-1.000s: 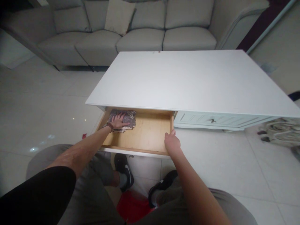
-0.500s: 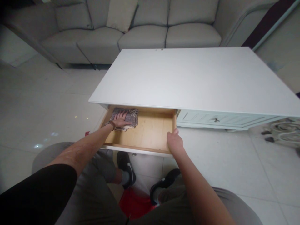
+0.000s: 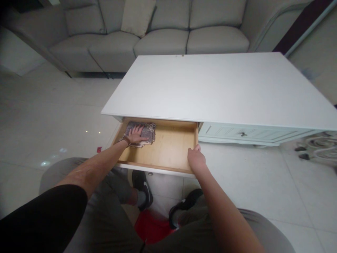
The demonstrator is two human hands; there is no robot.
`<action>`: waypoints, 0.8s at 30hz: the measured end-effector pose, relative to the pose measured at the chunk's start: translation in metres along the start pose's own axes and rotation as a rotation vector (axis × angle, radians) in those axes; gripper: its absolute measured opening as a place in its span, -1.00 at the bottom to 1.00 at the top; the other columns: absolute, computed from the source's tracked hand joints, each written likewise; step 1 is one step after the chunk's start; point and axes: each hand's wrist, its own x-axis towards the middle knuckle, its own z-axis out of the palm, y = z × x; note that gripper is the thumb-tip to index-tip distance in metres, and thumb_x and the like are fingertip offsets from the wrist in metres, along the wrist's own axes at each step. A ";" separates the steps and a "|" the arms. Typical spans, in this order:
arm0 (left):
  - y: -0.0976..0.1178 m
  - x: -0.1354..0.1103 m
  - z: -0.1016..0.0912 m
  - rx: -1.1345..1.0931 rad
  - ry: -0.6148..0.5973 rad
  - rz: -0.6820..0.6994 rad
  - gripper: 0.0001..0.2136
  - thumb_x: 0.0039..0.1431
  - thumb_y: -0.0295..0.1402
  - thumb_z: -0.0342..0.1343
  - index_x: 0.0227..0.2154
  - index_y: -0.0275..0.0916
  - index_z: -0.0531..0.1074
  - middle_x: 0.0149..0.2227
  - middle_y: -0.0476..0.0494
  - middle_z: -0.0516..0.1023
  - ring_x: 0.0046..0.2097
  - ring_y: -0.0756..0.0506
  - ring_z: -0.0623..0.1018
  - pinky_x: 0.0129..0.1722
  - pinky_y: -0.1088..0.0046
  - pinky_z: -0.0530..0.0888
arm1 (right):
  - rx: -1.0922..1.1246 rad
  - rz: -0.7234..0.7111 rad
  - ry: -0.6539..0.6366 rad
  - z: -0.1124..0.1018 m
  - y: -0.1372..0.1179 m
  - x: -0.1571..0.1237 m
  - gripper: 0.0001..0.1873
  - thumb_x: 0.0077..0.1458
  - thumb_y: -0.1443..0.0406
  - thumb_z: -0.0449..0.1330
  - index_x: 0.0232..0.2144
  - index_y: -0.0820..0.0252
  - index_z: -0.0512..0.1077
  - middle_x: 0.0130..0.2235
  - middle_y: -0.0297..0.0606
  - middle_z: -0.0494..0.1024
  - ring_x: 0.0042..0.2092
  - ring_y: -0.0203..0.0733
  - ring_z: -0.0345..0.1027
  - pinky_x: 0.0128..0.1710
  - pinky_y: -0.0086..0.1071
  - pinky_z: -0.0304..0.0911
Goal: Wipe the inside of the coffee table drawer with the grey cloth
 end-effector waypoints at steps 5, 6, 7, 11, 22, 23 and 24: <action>0.010 -0.007 -0.007 0.041 -0.023 -0.027 0.10 0.04 0.36 -0.01 0.42 -0.39 -0.08 0.47 -0.37 -0.02 0.43 -0.46 -0.18 0.35 -0.01 -0.10 | 0.000 0.007 0.002 -0.002 -0.001 -0.004 -0.50 0.35 0.45 -0.24 0.16 0.30 0.35 0.16 0.23 0.24 -0.04 -0.05 0.54 -0.12 -0.28 0.40; 0.012 -0.008 -0.008 0.048 -0.026 -0.031 0.09 0.05 0.36 -0.02 0.42 -0.38 -0.08 0.47 -0.37 -0.01 0.43 -0.46 -0.17 0.35 -0.01 -0.09 | -0.003 0.005 0.004 -0.002 0.000 -0.004 -0.50 0.35 0.46 -0.24 0.16 0.30 0.34 0.16 0.23 0.23 -0.04 -0.05 0.54 -0.12 -0.28 0.40; 0.012 -0.009 -0.009 0.055 -0.028 -0.036 0.08 0.05 0.36 -0.02 0.43 -0.37 -0.09 0.46 -0.36 0.01 0.43 -0.46 -0.17 0.35 0.00 -0.08 | -0.005 0.003 0.002 -0.002 0.000 -0.004 -0.49 0.34 0.47 -0.24 0.17 0.30 0.34 0.16 0.23 0.23 -0.03 -0.05 0.54 -0.12 -0.29 0.40; 0.015 -0.011 -0.012 0.077 -0.037 -0.052 0.06 0.07 0.34 -0.03 0.44 -0.30 -0.11 0.47 -0.31 0.02 0.43 -0.45 -0.16 0.34 0.02 -0.06 | -0.009 0.006 -0.007 0.000 0.000 -0.002 -0.49 0.34 0.48 -0.23 0.18 0.30 0.33 0.16 0.23 0.22 -0.01 -0.03 0.53 -0.12 -0.29 0.41; 0.019 -0.013 -0.014 0.078 -0.010 -0.070 -0.04 0.12 0.20 0.11 0.44 -0.22 -0.06 0.48 -0.25 -0.02 0.44 -0.45 -0.09 0.35 -0.01 -0.01 | 0.000 0.016 0.001 -0.001 -0.001 -0.002 -0.50 0.36 0.45 -0.23 0.18 0.30 0.34 0.16 0.21 0.23 -0.01 -0.07 0.52 -0.13 -0.32 0.41; 0.019 -0.013 -0.014 0.074 0.000 -0.073 -0.07 0.12 0.18 0.14 0.43 -0.21 -0.02 0.47 -0.25 0.01 0.43 -0.45 -0.06 0.35 -0.02 0.01 | -0.003 0.015 0.005 -0.001 -0.001 -0.002 -0.49 0.36 0.45 -0.24 0.18 0.30 0.34 0.16 0.22 0.23 -0.01 -0.07 0.52 -0.13 -0.32 0.41; 0.020 -0.014 -0.014 0.071 0.011 -0.078 -0.12 0.14 0.15 0.16 0.41 -0.20 0.05 0.46 -0.26 0.05 0.42 -0.45 0.00 0.34 -0.05 0.05 | -0.005 0.013 0.011 -0.001 -0.001 -0.002 -0.49 0.36 0.45 -0.24 0.18 0.31 0.34 0.16 0.23 0.23 0.00 -0.06 0.52 -0.13 -0.32 0.41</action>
